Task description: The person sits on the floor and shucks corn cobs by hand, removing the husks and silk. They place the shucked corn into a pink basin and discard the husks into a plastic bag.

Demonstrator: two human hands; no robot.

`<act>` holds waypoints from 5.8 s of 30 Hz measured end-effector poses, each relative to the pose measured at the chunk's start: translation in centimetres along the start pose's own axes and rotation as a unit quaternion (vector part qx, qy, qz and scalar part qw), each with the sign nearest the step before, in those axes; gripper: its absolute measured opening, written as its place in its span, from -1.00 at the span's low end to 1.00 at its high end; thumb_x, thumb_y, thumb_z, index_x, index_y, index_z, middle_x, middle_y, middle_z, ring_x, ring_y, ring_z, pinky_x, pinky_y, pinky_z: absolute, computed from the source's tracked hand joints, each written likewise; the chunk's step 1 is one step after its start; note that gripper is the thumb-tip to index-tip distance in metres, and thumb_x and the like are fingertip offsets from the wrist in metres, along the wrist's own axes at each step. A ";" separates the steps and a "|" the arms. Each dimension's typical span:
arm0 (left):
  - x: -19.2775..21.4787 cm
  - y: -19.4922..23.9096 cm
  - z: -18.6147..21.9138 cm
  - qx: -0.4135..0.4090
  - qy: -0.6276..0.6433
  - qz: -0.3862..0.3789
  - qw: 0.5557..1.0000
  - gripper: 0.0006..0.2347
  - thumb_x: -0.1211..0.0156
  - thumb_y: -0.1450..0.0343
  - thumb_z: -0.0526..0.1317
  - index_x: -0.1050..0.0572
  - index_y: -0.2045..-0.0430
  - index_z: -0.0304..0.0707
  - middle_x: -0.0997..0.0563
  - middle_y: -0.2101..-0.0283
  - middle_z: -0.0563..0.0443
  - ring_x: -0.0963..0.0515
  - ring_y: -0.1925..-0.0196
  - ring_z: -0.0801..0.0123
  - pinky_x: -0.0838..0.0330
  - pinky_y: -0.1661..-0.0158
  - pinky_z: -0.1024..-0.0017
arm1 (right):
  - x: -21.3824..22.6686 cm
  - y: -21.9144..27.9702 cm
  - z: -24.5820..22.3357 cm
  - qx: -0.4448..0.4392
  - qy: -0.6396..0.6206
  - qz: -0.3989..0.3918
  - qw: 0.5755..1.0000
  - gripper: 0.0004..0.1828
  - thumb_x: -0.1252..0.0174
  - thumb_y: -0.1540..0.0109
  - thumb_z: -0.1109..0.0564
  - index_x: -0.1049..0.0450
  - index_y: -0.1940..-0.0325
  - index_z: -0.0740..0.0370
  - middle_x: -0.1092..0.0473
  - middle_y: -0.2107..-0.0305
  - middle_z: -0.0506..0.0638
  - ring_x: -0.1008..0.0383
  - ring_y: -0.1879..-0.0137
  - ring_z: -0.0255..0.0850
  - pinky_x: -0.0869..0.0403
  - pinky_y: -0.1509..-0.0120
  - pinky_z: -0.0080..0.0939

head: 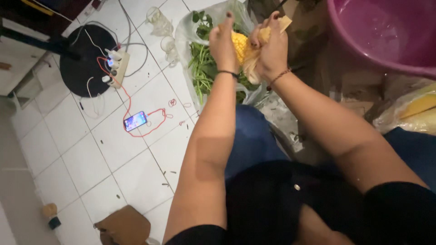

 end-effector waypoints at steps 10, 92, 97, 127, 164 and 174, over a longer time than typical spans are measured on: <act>4.4 -4.3 -1.2 -0.015 -0.105 0.072 0.992 -0.64 -0.43 -0.18 -0.18 -0.55 0.29 -0.50 -0.65 0.32 -0.13 -0.63 0.36 0.21 -0.54 0.32 0.24 | 1.9 -0.9 8.0 -0.085 0.096 -0.063 0.990 -0.68 0.05 -0.47 -0.03 -0.33 0.26 0.23 -0.32 0.47 -0.08 -0.33 0.42 -0.32 -0.33 0.36 -0.31; -1.5 -2.8 4.2 0.095 0.073 -0.189 0.975 -0.70 -0.17 -0.38 -0.15 -0.44 0.14 -0.42 -0.59 0.42 -0.25 -0.64 0.45 0.04 -0.60 0.33 0.12 | 15.8 8.4 0.3 -0.210 0.709 -0.449 0.501 -0.63 0.06 -0.36 -0.16 -0.56 0.20 0.08 -0.53 0.30 0.17 -0.52 0.15 0.19 -0.46 0.03 0.19; -4.4 -0.7 3.2 0.131 0.075 -0.251 0.956 -0.62 -0.25 -0.37 0.04 -0.42 0.17 -0.28 -0.60 0.39 -0.23 -0.67 0.41 0.05 -0.63 0.32 0.09 | 16.4 11.1 -5.2 -0.243 0.732 -0.500 0.393 -0.62 0.07 -0.34 -0.19 -0.58 0.20 0.00 -0.56 0.29 0.12 -0.55 0.11 0.15 -0.49 -0.03 0.16; -10.2 12.2 -2.1 -0.184 -0.200 -0.172 0.947 -0.43 0.22 -0.59 0.23 -0.31 -0.11 -0.44 -0.42 -0.10 -0.23 -0.45 -0.17 0.07 -0.28 -0.24 0.20 | 5.3 1.5 -9.0 0.087 0.395 -0.031 0.914 -0.56 -0.13 -0.37 0.19 -0.39 -0.34 0.29 -0.46 -0.18 0.06 -0.42 -0.26 -0.27 -0.41 -0.39 -0.26; -5.4 4.1 -0.9 -0.033 0.064 -0.164 0.984 -0.76 -0.18 -0.49 -0.10 -0.46 0.20 -0.33 -0.57 0.25 -0.05 -0.59 0.28 0.25 -0.54 0.25 0.30 | 11.2 7.7 -2.2 0.154 0.581 -0.192 0.776 -0.55 0.01 -0.53 -0.06 -0.54 0.36 0.14 -0.52 0.17 0.10 -0.53 -0.07 -0.08 -0.46 -0.19 -0.06; -3.8 3.6 1.0 0.124 0.128 -0.139 0.974 -0.60 -0.16 -0.45 0.11 -0.42 0.31 -0.34 -0.54 0.42 -0.17 -0.58 0.41 0.08 -0.57 0.34 0.17 | 6.2 10.3 -5.9 0.277 0.713 -0.309 0.565 -0.73 -0.23 -0.32 -0.10 -0.56 0.38 0.05 -0.47 0.51 -0.04 -0.50 0.42 -0.06 -0.44 0.35 -0.06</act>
Point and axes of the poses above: each hand's wrist, its own y-axis away from the middle knuckle, its own x-axis out of the back of the hand, z = x × y, the point moved 4 cm from there along -y, towards the middle knuckle
